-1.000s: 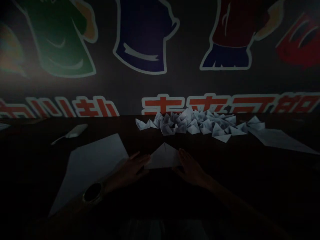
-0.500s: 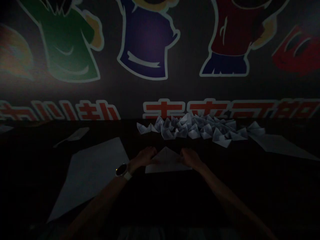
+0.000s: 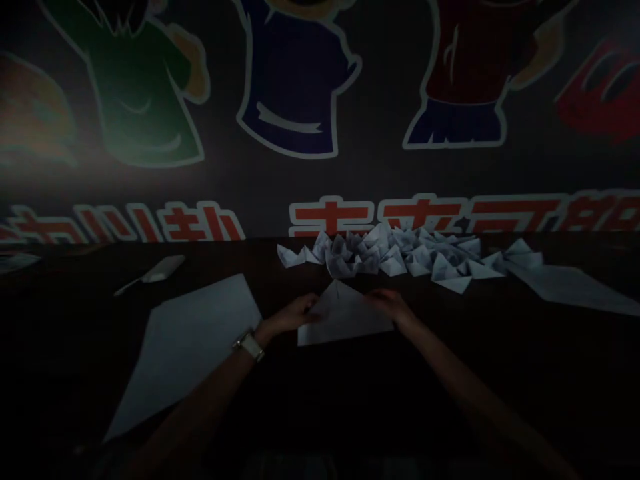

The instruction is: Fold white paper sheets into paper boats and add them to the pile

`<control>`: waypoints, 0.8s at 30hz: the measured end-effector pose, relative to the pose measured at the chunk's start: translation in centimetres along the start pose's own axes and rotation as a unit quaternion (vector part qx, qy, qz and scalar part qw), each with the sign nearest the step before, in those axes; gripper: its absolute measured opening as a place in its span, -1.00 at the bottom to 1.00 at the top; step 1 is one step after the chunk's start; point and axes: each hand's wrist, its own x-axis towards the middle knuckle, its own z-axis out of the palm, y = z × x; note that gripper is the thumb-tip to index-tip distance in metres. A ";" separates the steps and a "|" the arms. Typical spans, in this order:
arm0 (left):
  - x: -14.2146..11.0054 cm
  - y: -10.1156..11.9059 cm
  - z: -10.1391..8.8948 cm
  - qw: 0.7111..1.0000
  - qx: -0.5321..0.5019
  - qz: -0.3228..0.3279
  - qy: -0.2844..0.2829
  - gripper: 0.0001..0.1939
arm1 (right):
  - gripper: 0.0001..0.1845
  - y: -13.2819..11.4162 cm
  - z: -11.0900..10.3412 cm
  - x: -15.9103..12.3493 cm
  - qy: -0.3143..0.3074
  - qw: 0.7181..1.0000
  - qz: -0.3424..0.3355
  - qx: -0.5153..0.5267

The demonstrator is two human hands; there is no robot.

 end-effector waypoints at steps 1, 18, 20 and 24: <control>0.1 0.2 0.2 0.999 -0.032 -0.004 0.013 -0.62 | -0.51 0.0 0.2 0.0 -0.005 0.999 -0.001 0.050; -0.5 3.7 5.1 0.939 -0.199 -0.014 0.281 -0.66 | -0.51 -1.9 3.5 -2.7 0.137 0.983 -0.121 -0.030; -0.7 4.0 4.2 0.913 -0.140 0.000 0.384 -0.63 | -0.58 -2.4 2.3 -2.9 0.187 0.956 -0.170 -0.148; -2.1 5.7 1.8 0.883 0.054 0.100 0.455 -0.40 | -0.71 -3.0 1.3 -3.9 0.138 0.846 -0.288 -0.426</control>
